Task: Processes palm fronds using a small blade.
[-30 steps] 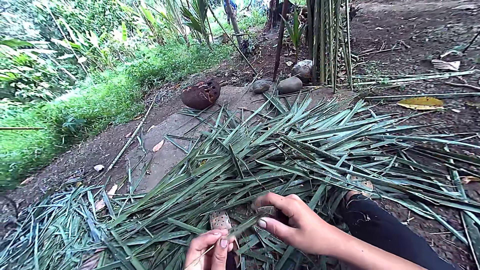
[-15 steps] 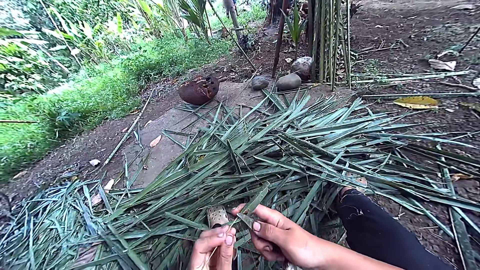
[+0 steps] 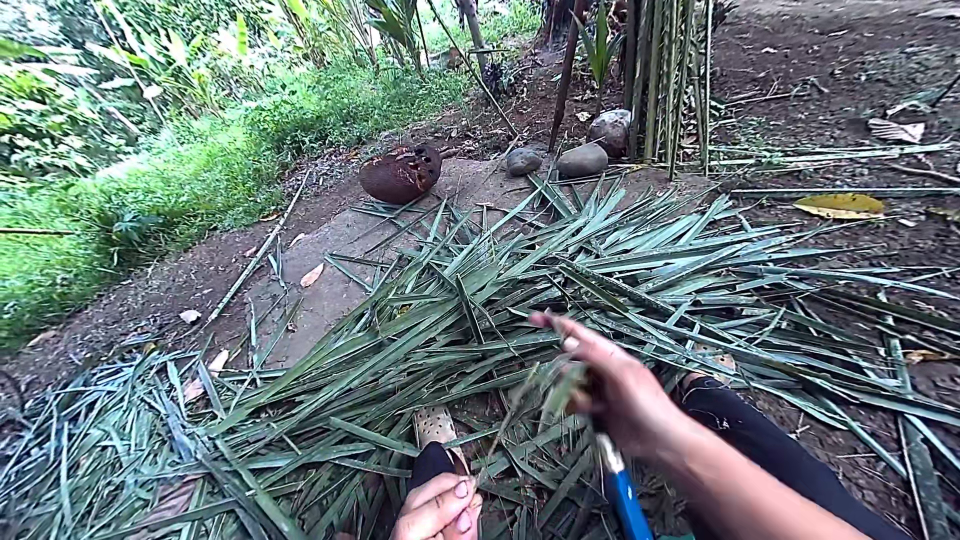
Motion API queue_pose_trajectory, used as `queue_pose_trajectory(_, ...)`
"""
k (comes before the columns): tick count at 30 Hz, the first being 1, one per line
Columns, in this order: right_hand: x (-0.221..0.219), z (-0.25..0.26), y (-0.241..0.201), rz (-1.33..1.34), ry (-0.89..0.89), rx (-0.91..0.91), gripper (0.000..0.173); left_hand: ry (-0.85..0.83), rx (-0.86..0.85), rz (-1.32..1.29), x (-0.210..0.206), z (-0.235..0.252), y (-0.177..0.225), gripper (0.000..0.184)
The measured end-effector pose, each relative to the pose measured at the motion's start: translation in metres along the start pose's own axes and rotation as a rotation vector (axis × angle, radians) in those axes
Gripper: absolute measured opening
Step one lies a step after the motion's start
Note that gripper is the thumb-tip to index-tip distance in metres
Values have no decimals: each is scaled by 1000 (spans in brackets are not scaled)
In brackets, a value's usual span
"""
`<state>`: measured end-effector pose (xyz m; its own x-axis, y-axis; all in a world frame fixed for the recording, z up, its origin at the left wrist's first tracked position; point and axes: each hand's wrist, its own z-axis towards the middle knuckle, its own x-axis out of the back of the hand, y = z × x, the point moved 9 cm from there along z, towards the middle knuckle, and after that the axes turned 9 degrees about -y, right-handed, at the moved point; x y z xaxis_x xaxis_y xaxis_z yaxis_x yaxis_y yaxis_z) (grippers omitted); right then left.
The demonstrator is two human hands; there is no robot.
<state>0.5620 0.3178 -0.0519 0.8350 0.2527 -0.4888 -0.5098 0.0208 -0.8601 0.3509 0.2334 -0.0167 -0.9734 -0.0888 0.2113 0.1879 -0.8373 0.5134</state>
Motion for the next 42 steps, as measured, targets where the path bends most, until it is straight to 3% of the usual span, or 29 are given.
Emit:
queue_pose_trajectory(1, 21, 6, -8, -39, 70, 7, 46, 13, 19, -5, 4, -2, -1, 8)
queue_pose_trajectory(3, 30, 6, -7, -99, -8, -66, 50, 49, 38, 0, 9, -6, -6, 11)
queue_pose_trajectory(8, -57, -33, 35, -85, -593, -261, 50, 36, -21, 67, -1, -4, -7, 7)
queue_pose_trajectory(11, -87, -39, 41, 0, -660, -251, 49, 11, -32, 79, -10, -4, -2, 8)
queue_pose_trajectory(15, -84, -32, 34, 67, -583, -199, 42, -29, -64, 117, -11, -2, 3, 7)
queue_pose_trajectory(19, -28, 1, 6, 120, -192, -107, 45, -19, -10, 56, -6, -6, 1, 4)
queue_pose_trajectory(21, -10, 6, -4, 158, -109, -72, 46, 52, 85, -65, -2, -9, -8, 10)
queue_pose_trajectory(25, -50, -21, 16, 142, -391, -134, 59, 165, 183, -250, 0, -9, -21, 17)
queue_pose_trajectory(29, -59, -26, 33, 263, -303, -173, 66, 206, 212, -328, 1, -11, -23, 16)
queue_pose_trajectory(35, -92, -39, 35, 82, -515, -119, 38, 184, 206, -361, -12, -9, -18, 17)
queue_pose_trajectory(42, -51, -17, 11, 90, -239, -143, 43, 97, 177, -264, -17, -9, -13, 16)
